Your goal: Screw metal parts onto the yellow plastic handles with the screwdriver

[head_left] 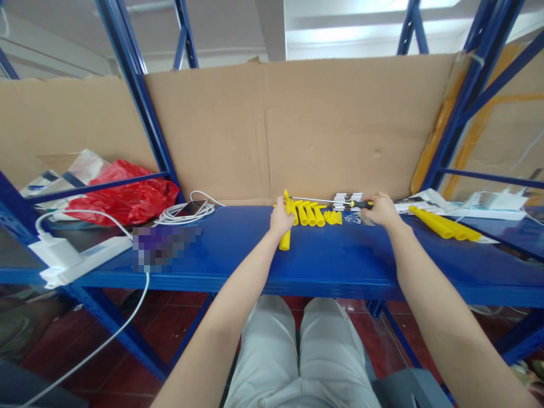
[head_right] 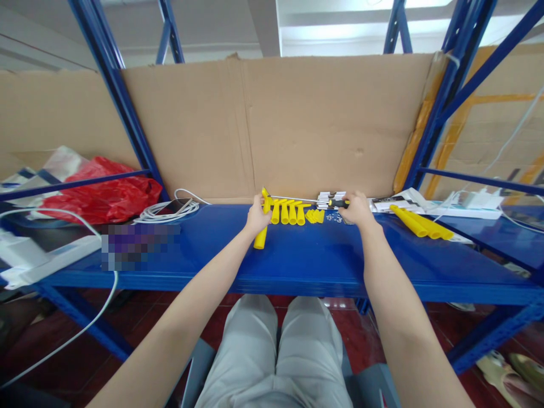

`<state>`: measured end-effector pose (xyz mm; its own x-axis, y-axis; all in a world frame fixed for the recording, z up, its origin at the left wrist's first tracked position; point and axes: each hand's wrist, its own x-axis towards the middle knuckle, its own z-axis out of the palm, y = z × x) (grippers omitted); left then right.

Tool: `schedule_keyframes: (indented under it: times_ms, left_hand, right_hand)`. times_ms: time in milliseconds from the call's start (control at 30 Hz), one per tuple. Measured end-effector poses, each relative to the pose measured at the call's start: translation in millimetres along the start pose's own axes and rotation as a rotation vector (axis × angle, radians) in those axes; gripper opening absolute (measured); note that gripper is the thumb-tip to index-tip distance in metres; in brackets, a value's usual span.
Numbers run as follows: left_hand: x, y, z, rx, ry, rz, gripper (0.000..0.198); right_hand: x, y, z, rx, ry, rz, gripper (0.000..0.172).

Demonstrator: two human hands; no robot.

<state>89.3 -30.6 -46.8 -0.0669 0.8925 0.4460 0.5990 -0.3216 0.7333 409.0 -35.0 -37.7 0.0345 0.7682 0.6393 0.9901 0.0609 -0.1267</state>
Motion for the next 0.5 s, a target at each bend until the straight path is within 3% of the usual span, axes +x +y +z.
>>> schedule_keyframes:
  times_ms: [200,333,500]
  left_hand:
    - [0,0,0.0,-0.005,-0.004,-0.001,0.056]
    - [0,0,-0.4,-0.02,-0.016,0.015,0.055]
    - [-2,2,-1.9,-0.008,-0.03,0.003,0.053]
  right_hand:
    - [-3,-2,0,-0.02,0.0,0.026,0.024]
    - [-6,-7,-1,-0.016,0.021,0.171,0.032]
    - [-6,-9,-1,0.01,-0.002,0.175,0.035]
